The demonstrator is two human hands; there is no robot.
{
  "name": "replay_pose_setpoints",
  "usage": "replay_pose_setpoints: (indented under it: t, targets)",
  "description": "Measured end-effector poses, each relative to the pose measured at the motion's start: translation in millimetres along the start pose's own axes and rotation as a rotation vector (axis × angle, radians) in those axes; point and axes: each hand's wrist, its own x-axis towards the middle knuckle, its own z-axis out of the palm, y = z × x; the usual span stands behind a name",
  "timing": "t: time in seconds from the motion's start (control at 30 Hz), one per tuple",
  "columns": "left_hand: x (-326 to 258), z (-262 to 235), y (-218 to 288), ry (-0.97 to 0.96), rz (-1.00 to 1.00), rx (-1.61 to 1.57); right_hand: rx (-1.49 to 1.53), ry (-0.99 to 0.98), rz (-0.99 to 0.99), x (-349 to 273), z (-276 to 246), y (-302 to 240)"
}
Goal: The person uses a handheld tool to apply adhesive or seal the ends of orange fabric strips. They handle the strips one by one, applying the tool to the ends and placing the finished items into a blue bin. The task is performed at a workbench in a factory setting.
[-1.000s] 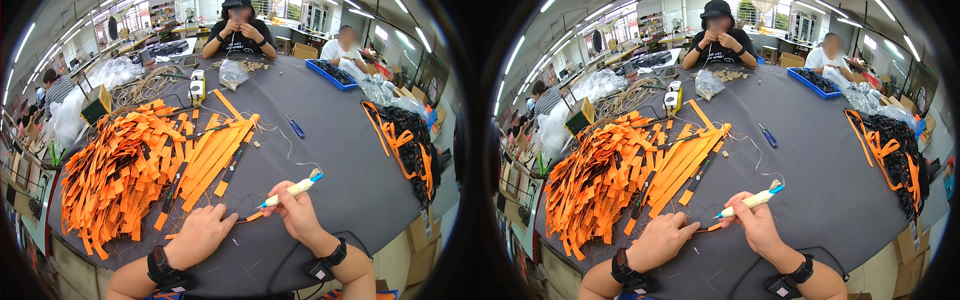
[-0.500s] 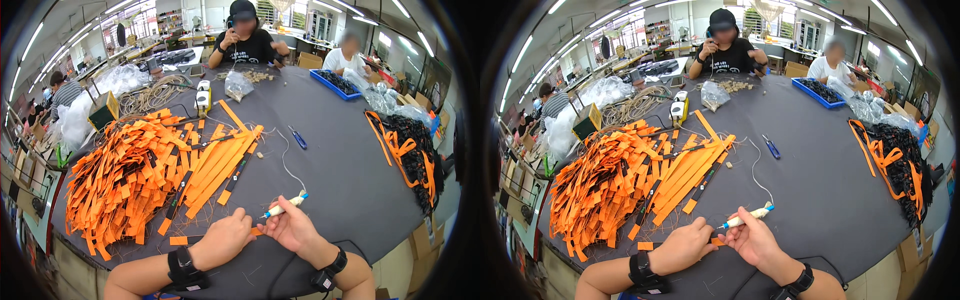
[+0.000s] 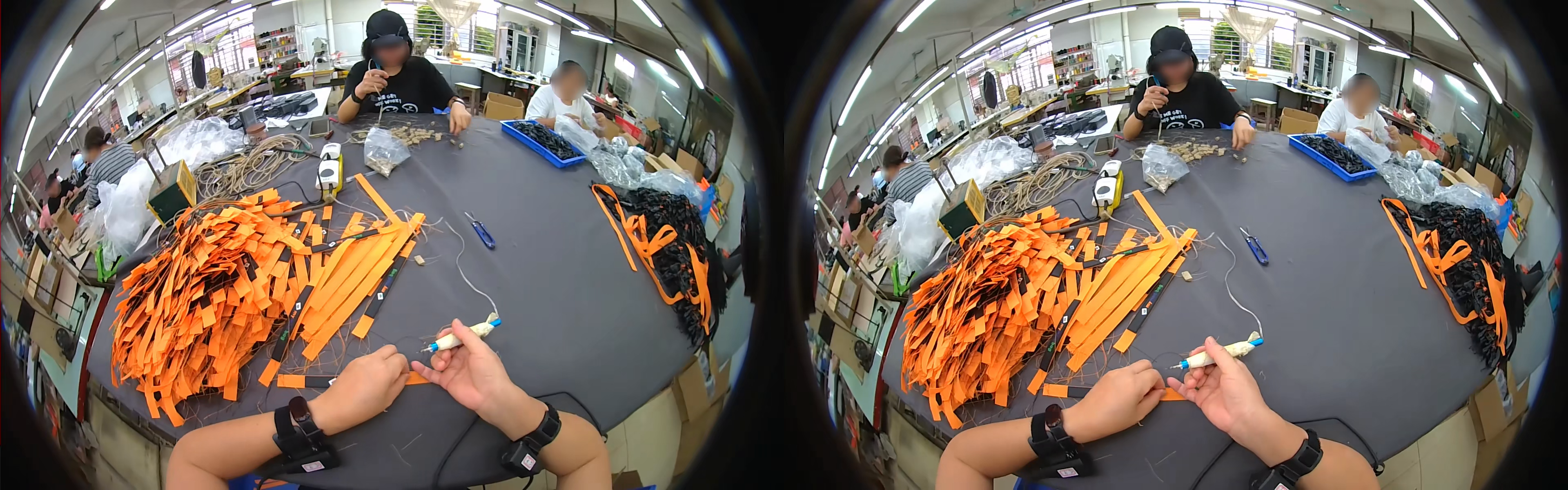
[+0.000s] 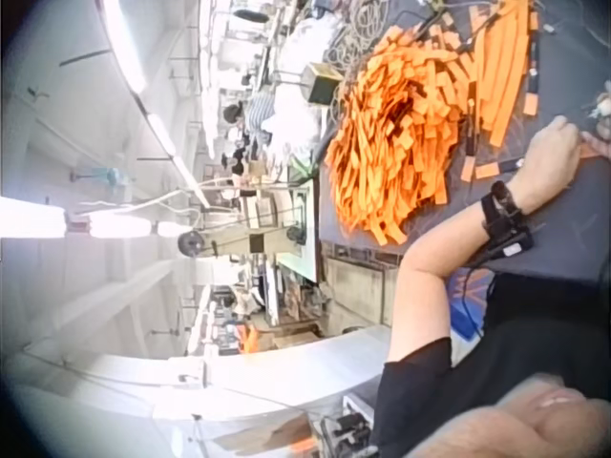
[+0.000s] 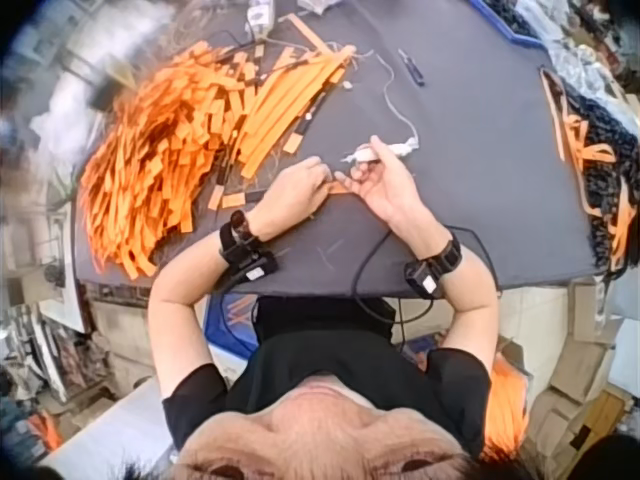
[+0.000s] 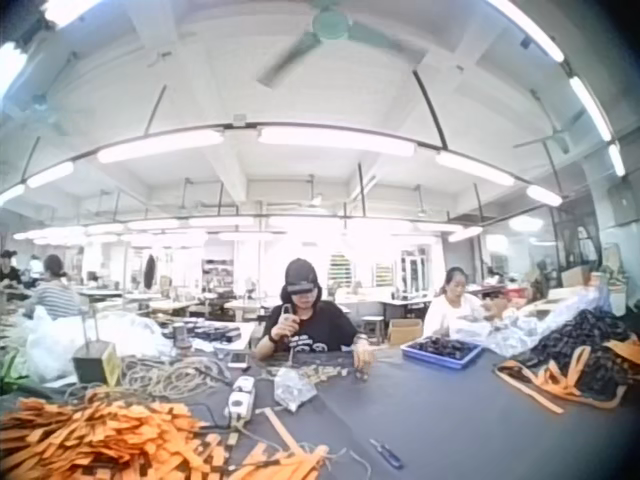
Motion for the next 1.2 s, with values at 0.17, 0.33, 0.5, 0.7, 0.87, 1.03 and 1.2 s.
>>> replay_pose_setpoints:
  t: [0.17,0.33,0.5,0.7,0.87,1.03,1.2]
  targets:
    - [-0.5,-8.3,-11.1,-0.016,-0.04,-0.173,-0.126,-0.144,-0.104,6.8,-7.3,4.5]
    - [-3.0,-6.7,-25.0,-0.052,-0.102,-0.307,-0.193,-0.196,-0.174,7.1,-6.1,6.2]
    - [-0.9,-11.6,-24.0,-0.127,-0.227,-0.468,-0.449,-0.219,-0.422,1.5,-1.8,-2.2]
    - [-0.8,-13.1,-21.5,-0.146,-0.384,-0.639,-0.718,-0.21,-0.517,-3.5,-0.4,-4.8]
    - [1.2,-13.1,-22.4,-0.162,-0.417,-0.668,-0.842,-0.149,-0.409,3.8,-2.8,3.0]
    - [1.2,-11.2,-23.4,-0.161,-0.428,-0.658,-0.869,-0.16,-0.423,7.9,-5.2,7.0]
    - [3.5,-14.0,-19.6,-0.162,-0.462,-0.673,-0.927,-0.175,-0.428,10.4,-6.4,8.5]
